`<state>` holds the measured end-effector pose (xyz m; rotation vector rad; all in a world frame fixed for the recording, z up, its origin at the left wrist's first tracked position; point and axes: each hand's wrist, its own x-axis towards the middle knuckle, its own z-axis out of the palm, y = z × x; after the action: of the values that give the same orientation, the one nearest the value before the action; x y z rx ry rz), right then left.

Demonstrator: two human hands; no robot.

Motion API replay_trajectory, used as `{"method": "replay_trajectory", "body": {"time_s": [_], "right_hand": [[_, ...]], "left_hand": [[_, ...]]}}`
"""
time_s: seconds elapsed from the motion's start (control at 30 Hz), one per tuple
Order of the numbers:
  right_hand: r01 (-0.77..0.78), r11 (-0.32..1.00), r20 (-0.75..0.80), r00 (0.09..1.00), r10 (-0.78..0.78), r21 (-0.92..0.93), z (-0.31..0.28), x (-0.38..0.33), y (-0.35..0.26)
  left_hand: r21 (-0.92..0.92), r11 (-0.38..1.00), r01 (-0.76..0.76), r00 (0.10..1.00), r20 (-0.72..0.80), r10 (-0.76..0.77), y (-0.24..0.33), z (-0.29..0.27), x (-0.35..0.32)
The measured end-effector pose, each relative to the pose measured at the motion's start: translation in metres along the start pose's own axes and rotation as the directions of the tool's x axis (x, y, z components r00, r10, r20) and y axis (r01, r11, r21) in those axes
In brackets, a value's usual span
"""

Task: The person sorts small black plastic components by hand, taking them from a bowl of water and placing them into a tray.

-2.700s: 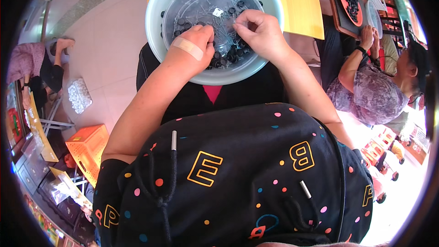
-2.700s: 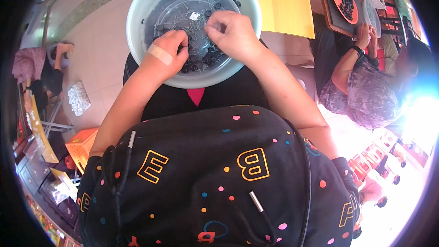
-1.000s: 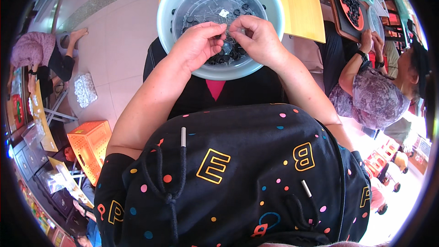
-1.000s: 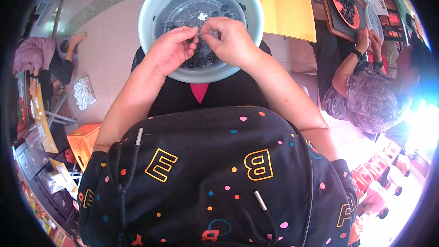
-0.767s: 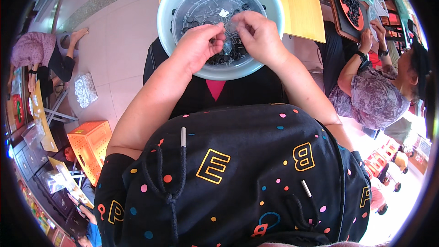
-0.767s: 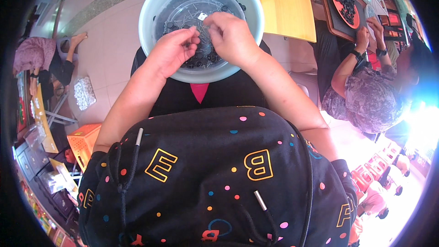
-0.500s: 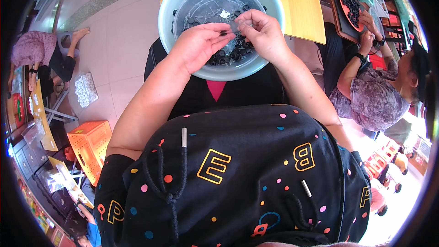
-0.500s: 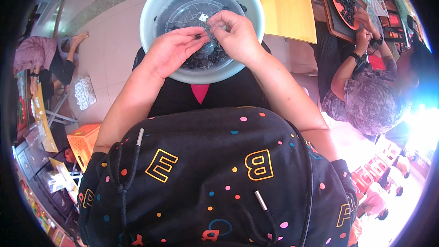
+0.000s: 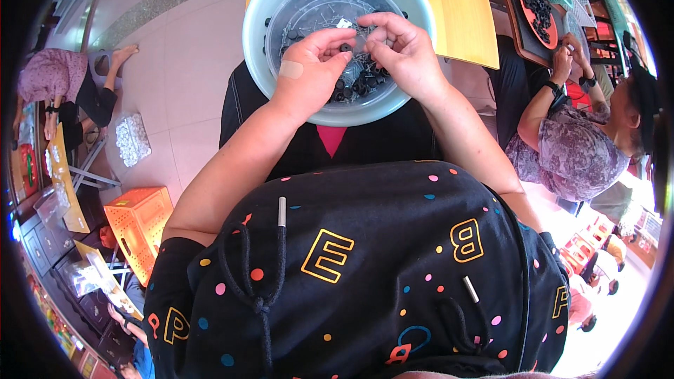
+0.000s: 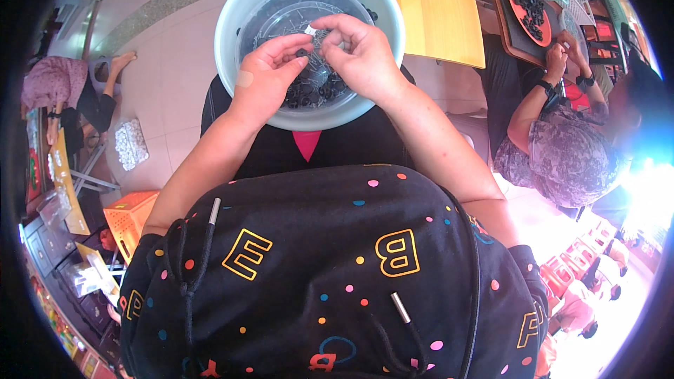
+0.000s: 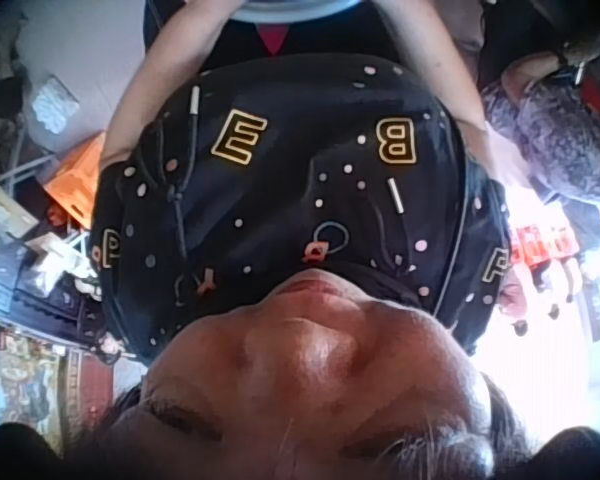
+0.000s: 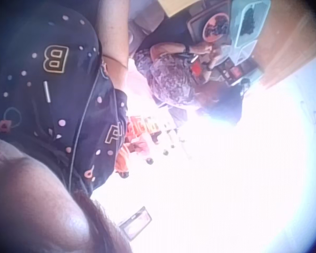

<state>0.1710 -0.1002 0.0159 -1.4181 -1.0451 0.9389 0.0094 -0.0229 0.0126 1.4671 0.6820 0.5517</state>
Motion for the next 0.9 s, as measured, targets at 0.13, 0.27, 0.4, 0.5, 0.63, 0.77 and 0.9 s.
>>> {"method": "replay_trajectory", "body": {"time_s": [0.13, 0.27, 0.4, 0.5, 0.63, 0.77, 0.9], "right_hand": [[0.017, 0.992, 0.045, 0.999, -0.011, -0.125, -0.001, -0.001, -0.004], [-0.045, 0.998, 0.039, 0.998, 0.046, -0.044, 0.001, -0.001, -0.004], [-0.059, 0.997, 0.023, 0.998, 0.058, 0.050, 0.001, 0.000, -0.003], [-0.060, 0.989, -0.012, 0.998, 0.062, 0.136, 0.002, -0.001, -0.004], [0.068, 0.991, -0.031, 0.997, -0.072, -0.112, 0.009, -0.004, -0.004], [0.159, 0.953, 0.005, 0.987, -0.164, -0.257, 0.010, -0.007, -0.006], [0.163, 0.948, 0.002, 0.986, -0.168, -0.272, 0.011, -0.008, -0.007]], "left_hand": [[0.041, 0.999, 0.013, 1.000, 0.000, -0.013, -0.004, -0.001, 0.000], [-0.051, 0.970, 0.237, 0.971, -0.005, -0.238, 0.005, -0.008, 0.002], [-0.204, 0.950, 0.236, 0.970, -0.014, -0.244, 0.004, -0.015, 0.002], [-0.146, 0.968, 0.204, 0.978, -0.005, -0.207, 0.005, -0.010, 0.001], [-0.046, 0.997, 0.065, 0.998, -0.002, -0.065, -0.004, -0.002, 0.000], [0.004, 1.000, 0.013, 1.000, 0.006, -0.013, -0.007, -0.002, -0.001], [0.011, 1.000, 0.005, 1.000, 0.004, -0.005, -0.005, 0.000, -0.002]]}}
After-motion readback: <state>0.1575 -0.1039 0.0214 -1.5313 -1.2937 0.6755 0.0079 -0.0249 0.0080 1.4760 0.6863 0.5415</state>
